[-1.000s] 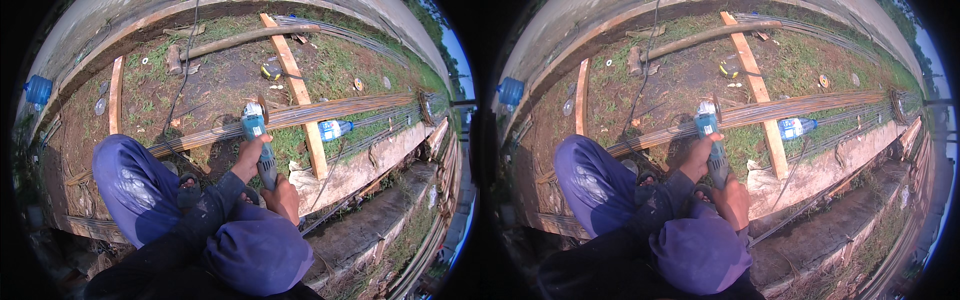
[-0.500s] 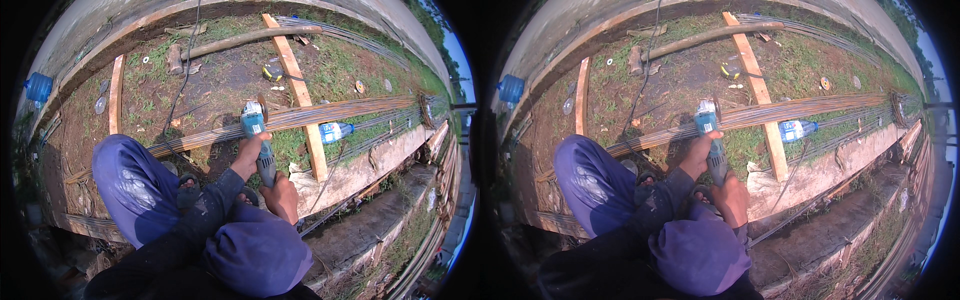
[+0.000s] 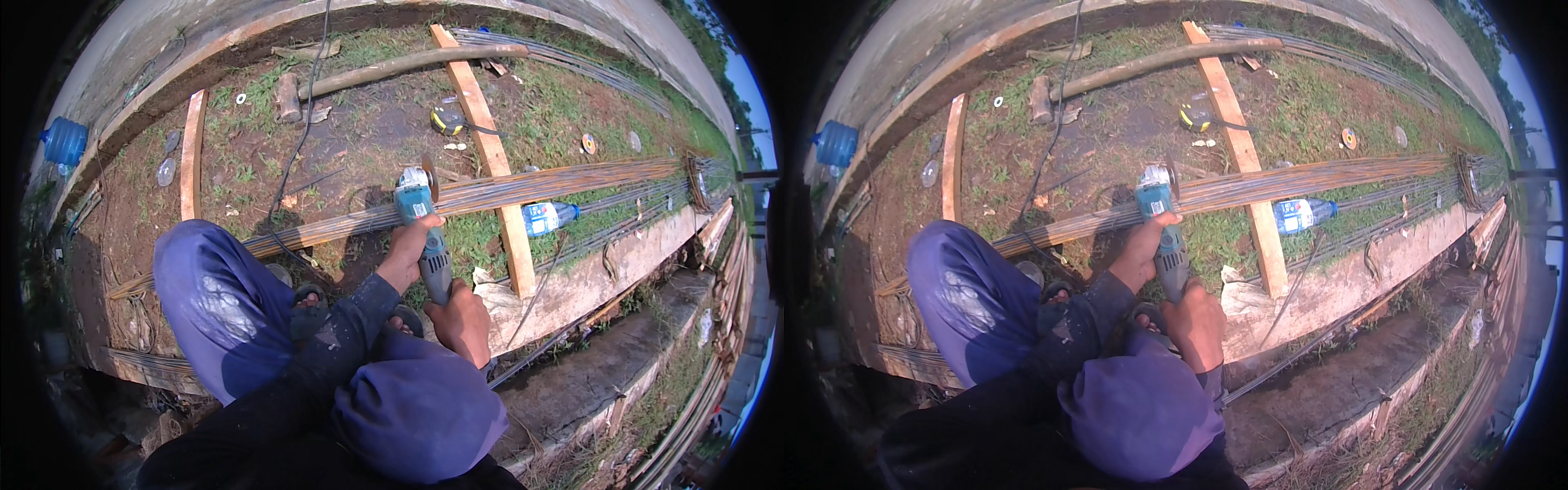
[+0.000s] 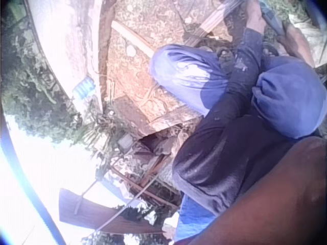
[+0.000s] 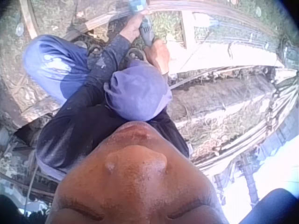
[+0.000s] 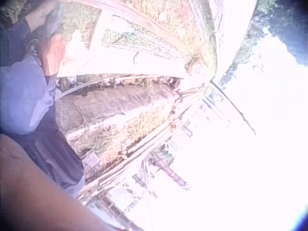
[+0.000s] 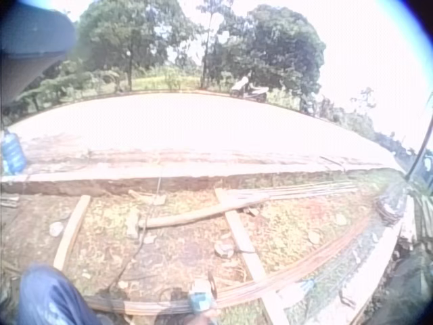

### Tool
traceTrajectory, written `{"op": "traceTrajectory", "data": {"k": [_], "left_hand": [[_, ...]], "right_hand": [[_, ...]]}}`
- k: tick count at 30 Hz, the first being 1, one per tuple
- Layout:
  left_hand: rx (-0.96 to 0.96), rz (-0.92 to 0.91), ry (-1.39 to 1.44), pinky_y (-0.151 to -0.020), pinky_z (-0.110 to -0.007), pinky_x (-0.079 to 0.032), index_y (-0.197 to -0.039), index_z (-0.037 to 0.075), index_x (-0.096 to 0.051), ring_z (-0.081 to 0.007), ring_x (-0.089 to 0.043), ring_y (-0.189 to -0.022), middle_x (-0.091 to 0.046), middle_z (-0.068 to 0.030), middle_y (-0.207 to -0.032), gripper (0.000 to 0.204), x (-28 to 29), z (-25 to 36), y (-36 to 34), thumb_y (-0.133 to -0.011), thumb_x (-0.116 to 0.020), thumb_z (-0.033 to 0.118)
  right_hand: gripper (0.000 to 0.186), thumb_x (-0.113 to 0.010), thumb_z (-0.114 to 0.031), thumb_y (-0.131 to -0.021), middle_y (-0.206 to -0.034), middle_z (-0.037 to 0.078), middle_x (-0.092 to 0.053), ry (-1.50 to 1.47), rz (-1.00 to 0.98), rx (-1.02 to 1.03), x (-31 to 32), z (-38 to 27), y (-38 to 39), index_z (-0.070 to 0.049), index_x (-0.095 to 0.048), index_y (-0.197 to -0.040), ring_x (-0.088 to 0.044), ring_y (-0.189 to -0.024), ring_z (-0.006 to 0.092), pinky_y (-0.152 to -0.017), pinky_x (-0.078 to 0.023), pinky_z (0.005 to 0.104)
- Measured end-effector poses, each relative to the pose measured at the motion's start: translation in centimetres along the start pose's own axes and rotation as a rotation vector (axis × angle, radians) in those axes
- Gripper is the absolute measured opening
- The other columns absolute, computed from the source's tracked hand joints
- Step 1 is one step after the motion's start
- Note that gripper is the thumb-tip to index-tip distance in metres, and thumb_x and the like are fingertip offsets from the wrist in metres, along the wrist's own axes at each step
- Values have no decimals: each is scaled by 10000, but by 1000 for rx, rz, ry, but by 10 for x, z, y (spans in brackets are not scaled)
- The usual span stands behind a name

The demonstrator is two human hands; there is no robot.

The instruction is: The person uses an angle grinder to cut a bundle of metal rods resting on wooden supports. After cutting, the person sets the grinder aside and handles the cut rods.

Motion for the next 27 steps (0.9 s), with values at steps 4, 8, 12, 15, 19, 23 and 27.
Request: {"op": "traceTrajectory", "data": {"k": [4, 8, 12, 15, 19, 23, 27], "left_hand": [[2, 16, -23, -673, -367, -508, -1043, 46, -658, -165, -624, -754, -621, -40, -859, 327, 1, -2, 2, -827, -771, 264], [-22, -6, -9, -680, -360, -525, -1044, 50, -655, -171, -641, -745, -630, -39, -855, 375, 5, -8, 3, -860, -747, 363], [-67, -17, 67, -628, -376, -556, -1031, 65, -607, -202, -655, -673, -630, -69, -796, 424, 4, -10, 0, -952, -630, 481], [-108, 3, 58, -591, -379, -568, -1014, 67, -586, -218, -660, -631, -627, -83, -759, 464, 3, -11, 4, -990, -562, 530], [-133, -7, 68, -573, -375, -566, -1002, 72, -584, -218, -659, -614, -628, -81, -751, 425, 5, -12, 6, -987, -593, 496], [-121, -50, 35, -579, -373, -564, -984, 85, -577, -217, -660, -619, -625, -79, -745, 312, 0, -18, 4, -957, -669, 382], [-69, -85, 44, -581, -370, -561, -992, 95, -567, -216, -662, -626, -616, -71, -741, 249, 1, -15, 15, -931, -700, 296]], "right_hand": [[494, -786, -275, -786, -982, 294, -712, 8, -3, -4, 2, -1, 2, 31, -622, -1137, -692, -981, 448, -854, -535, 507], [476, -793, -258, -783, -976, 296, -712, 8, 11, 10, 3, 0, 6, 31, -628, -1124, -693, -975, 448, -849, -535, 510], [468, -797, -252, -776, -950, 292, -714, 18, 38, 32, 6, 0, 9, 30, -632, -1111, -695, -960, 449, -847, -536, 512], [453, -765, -248, -775, -947, 317, -708, 4, 31, 43, 10, -2, 14, 42, -625, -1093, -694, -961, 471, -852, -537, 525], [449, -783, -252, -770, -922, 299, -711, 9, 43, 36, 12, -2, 18, 36, -633, -1080, -700, -932, 450, -834, -541, 513], [446, -774, -249, -762, -910, 299, -710, 14, 73, 51, 13, 4, 20, 37, -632, -1073, -702, -915, 455, -820, -544, 513], [448, -774, -246, -755, -900, 299, -709, 4, 65, 53, 12, 3, 24, 39, -632, -1070, -701, -915, 458, -816, -545, 514]]}}
Point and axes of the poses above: each hand's wrist, its own y-axis away from the middle knuckle, its own x-axis out of the back of the hand, z = x × y, the point moved 6 cm from there along -y, towards the middle knuckle
